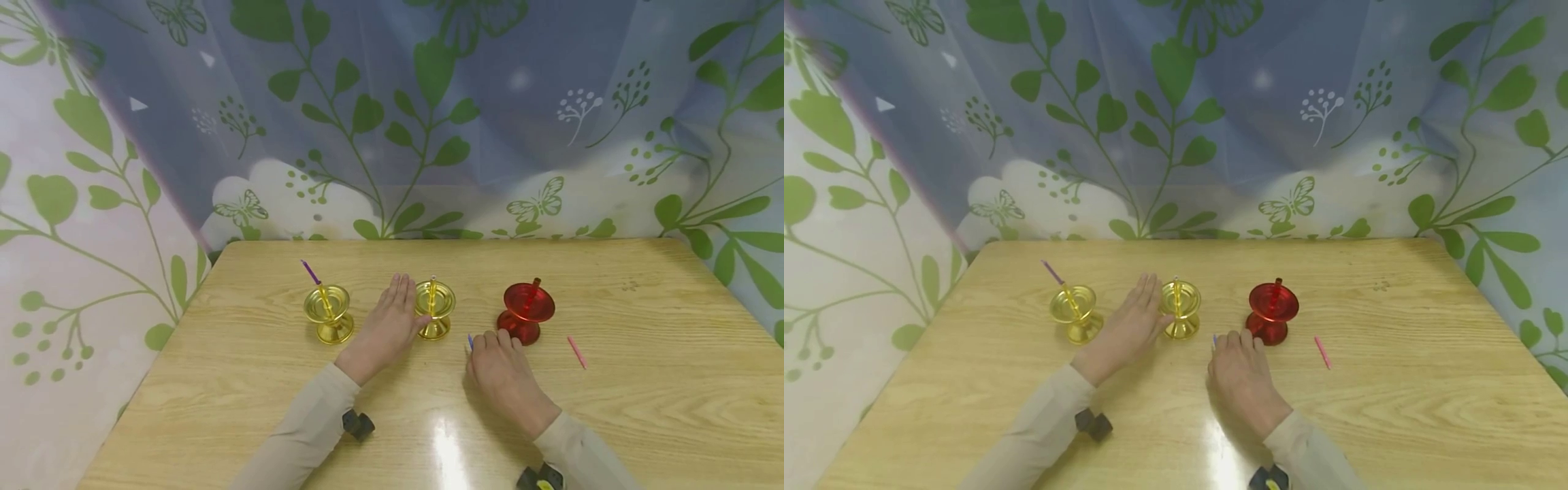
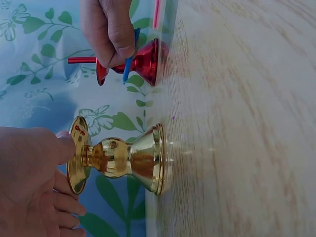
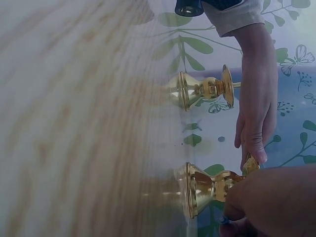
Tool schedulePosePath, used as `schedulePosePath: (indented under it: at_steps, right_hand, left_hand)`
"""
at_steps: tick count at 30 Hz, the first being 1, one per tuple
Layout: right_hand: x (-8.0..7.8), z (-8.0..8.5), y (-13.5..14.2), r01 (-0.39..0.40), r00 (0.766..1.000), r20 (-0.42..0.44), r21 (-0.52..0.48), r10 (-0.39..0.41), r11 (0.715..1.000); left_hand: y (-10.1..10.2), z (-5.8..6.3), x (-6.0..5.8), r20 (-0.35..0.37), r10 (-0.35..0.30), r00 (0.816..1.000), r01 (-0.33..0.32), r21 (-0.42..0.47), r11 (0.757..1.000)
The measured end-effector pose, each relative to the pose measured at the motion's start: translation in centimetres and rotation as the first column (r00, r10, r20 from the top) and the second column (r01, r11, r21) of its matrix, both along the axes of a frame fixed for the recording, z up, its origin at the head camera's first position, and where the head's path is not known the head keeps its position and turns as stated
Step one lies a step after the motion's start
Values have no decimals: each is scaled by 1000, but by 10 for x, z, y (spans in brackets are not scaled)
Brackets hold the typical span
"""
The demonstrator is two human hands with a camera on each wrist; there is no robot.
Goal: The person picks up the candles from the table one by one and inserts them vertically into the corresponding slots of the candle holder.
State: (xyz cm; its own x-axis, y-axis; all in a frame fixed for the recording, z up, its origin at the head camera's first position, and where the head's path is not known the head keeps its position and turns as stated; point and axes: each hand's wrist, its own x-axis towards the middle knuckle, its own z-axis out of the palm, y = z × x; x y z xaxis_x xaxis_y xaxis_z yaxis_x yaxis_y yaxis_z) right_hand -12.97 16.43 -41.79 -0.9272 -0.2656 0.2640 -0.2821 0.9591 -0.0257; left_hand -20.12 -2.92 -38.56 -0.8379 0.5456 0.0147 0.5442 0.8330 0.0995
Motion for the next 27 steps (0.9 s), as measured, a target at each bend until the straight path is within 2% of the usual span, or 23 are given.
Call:
schedulePosePath:
  at_steps: [4, 15, 27]
  right_hand:
    - [0, 0, 0, 2, 1000, 5, 0, -2, 1000]
    - [-1, 1, 0, -11, 999, -37, -13, 10, 1000]
    - [-3, 0, 0, -18, 998, -63, -23, 17, 1000]
  left_hand:
    - [0, 0, 1, 19, 6, 1000, -6, 8, 1000]
    - [-1, -2, -1, 2, 1, 1000, -1, 14, 1000]
    - [0, 1, 0, 31, 6, 999, -7, 29, 1000]
